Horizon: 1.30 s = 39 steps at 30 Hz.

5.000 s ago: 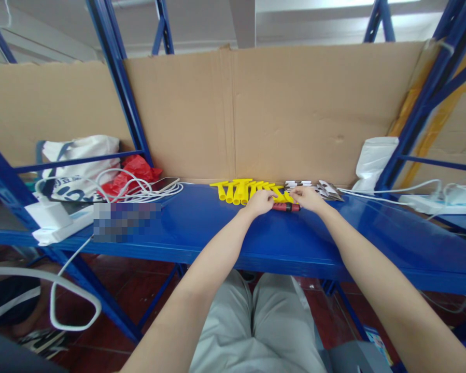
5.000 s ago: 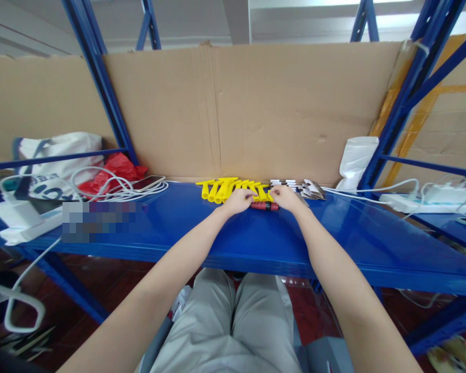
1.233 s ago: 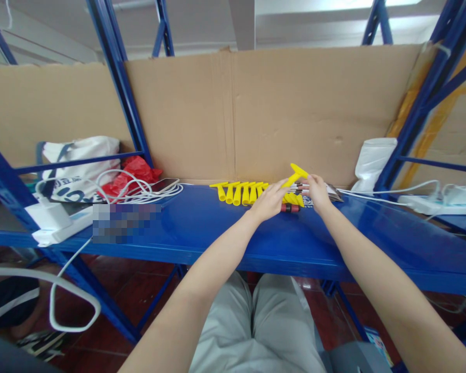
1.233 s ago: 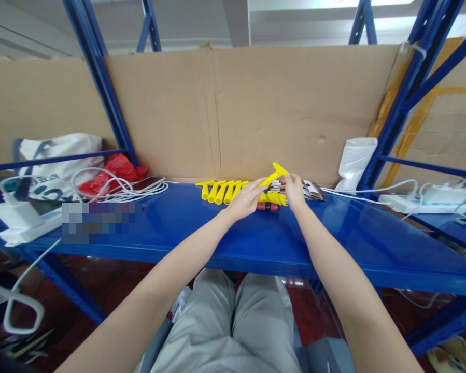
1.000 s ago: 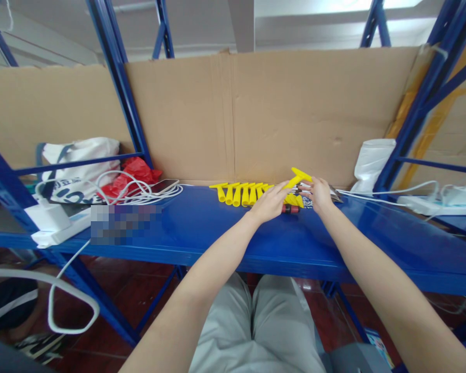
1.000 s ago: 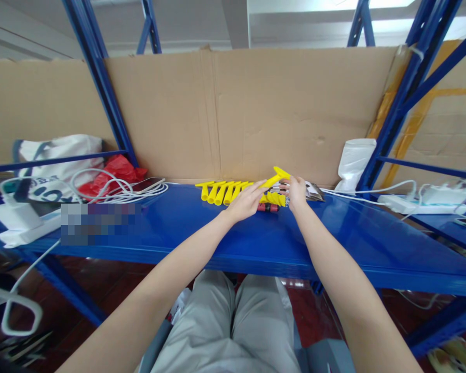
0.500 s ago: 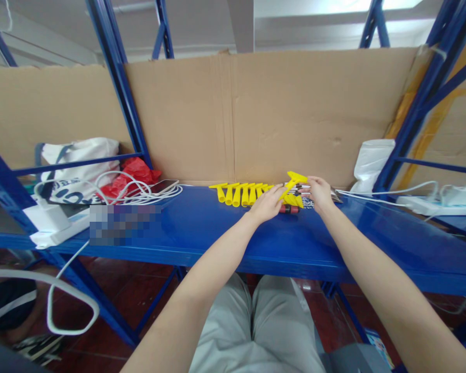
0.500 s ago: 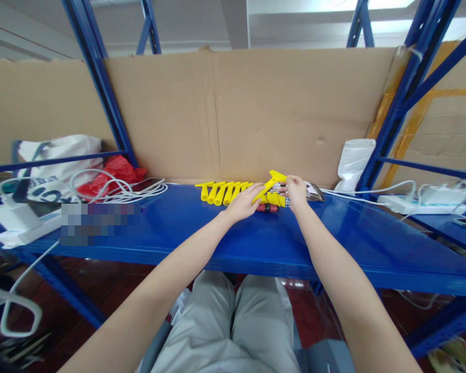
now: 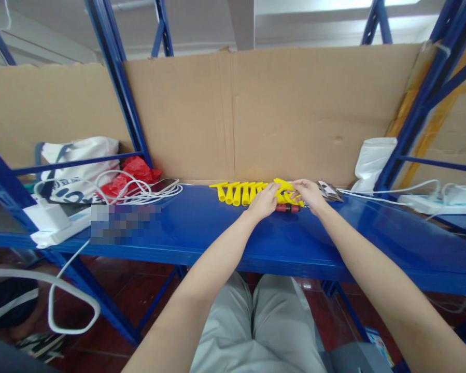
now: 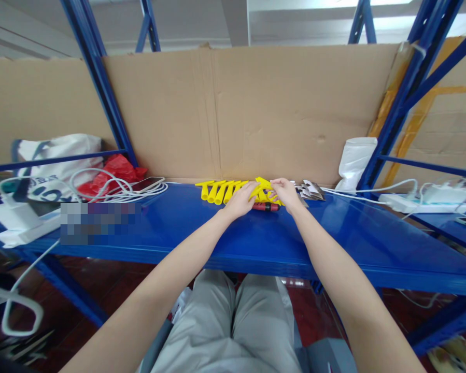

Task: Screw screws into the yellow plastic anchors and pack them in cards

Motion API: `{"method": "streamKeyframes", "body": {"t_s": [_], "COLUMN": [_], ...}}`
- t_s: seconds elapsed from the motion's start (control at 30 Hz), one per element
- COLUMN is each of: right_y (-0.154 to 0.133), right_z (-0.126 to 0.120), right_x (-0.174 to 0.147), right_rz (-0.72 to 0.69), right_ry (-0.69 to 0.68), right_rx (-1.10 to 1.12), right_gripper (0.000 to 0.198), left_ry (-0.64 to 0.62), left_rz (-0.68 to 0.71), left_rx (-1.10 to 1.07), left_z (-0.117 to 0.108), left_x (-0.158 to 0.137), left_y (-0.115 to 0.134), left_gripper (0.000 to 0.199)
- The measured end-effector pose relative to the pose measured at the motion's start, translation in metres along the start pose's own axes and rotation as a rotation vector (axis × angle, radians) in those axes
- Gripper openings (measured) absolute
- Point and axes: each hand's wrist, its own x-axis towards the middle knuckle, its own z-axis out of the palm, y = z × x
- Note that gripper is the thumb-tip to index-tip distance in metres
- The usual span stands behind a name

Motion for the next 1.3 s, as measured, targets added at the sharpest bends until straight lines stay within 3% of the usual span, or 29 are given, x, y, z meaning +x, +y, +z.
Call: {"method": "streamKeyframes", "body": {"t_s": [0.37,1.03,1.3], "right_y": [-0.004,0.0,0.008], "right_z": [0.003,0.004,-0.007], "right_x": [-0.008,-0.009,0.002], "right_rz": [0.045,-0.004,-0.061], "right_ry": [-0.148,-0.257,-0.281], "right_rx": [-0.04,-0.164,-0.168], "right_gripper": [0.013,0.024,0.025], "left_ry": [-0.023,-0.113,-0.145], "left_rz": [-0.299,-0.356,-0.361], "left_rx": [0.059,0.147,0.151], "left_z": [-0.007,-0.007,-0.008], "left_x": [0.001,0.0,-0.001], "left_y": [0.006,0.006,0.006], "left_gripper": [0.047,0.046,0.047]}}
